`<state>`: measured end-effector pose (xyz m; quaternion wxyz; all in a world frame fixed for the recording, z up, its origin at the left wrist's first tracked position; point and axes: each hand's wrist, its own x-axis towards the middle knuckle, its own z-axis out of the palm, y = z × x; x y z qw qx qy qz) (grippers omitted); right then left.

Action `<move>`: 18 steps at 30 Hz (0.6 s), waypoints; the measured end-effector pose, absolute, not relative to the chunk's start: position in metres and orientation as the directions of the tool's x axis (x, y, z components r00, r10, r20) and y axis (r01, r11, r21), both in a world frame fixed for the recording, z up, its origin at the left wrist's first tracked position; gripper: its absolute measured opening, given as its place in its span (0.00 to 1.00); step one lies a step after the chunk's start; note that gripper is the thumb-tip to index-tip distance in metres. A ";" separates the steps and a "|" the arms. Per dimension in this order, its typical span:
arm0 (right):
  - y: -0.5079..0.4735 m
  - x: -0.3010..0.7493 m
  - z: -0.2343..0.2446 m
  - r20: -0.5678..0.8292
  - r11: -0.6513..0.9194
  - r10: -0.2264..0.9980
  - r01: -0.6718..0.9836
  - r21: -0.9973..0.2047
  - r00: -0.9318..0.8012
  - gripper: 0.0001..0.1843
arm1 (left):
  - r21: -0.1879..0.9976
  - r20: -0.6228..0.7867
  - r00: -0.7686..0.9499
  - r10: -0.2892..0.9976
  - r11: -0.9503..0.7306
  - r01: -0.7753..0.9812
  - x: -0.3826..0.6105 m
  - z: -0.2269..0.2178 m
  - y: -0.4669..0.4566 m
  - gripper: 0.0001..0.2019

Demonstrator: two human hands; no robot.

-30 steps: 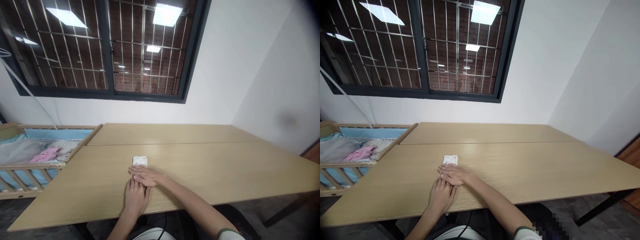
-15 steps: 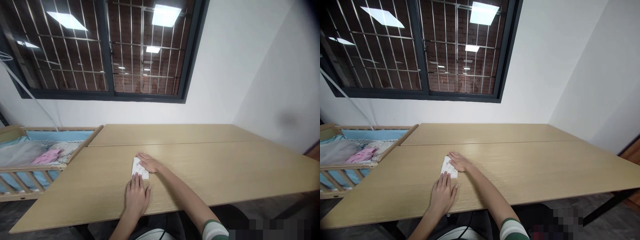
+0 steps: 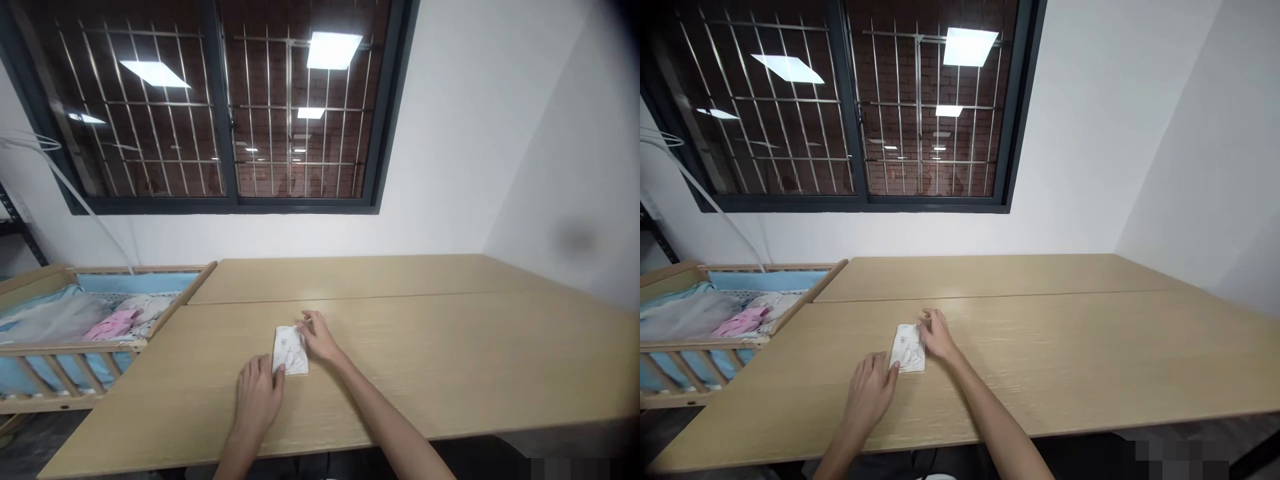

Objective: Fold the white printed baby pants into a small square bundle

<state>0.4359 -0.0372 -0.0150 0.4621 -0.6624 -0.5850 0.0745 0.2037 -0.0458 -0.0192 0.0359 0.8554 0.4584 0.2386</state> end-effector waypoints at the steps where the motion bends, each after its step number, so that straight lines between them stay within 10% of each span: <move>1: -0.038 0.434 -0.014 0.443 0.121 0.844 0.697 -0.707 0.303 0.24 | 0.260 0.335 0.451 0.828 -0.541 0.800 0.204 -0.014 -0.040 0.24; 8: -0.038 0.427 -0.023 0.337 0.106 0.902 0.617 -0.780 0.270 0.18 | 0.277 0.140 0.497 0.856 -0.516 0.810 0.232 -0.003 -0.018 0.24; 18: -0.044 0.370 -0.009 0.017 -0.092 0.951 0.336 -0.937 0.308 0.18 | 0.563 0.229 0.586 0.777 -0.597 0.572 0.176 -0.003 -0.013 0.17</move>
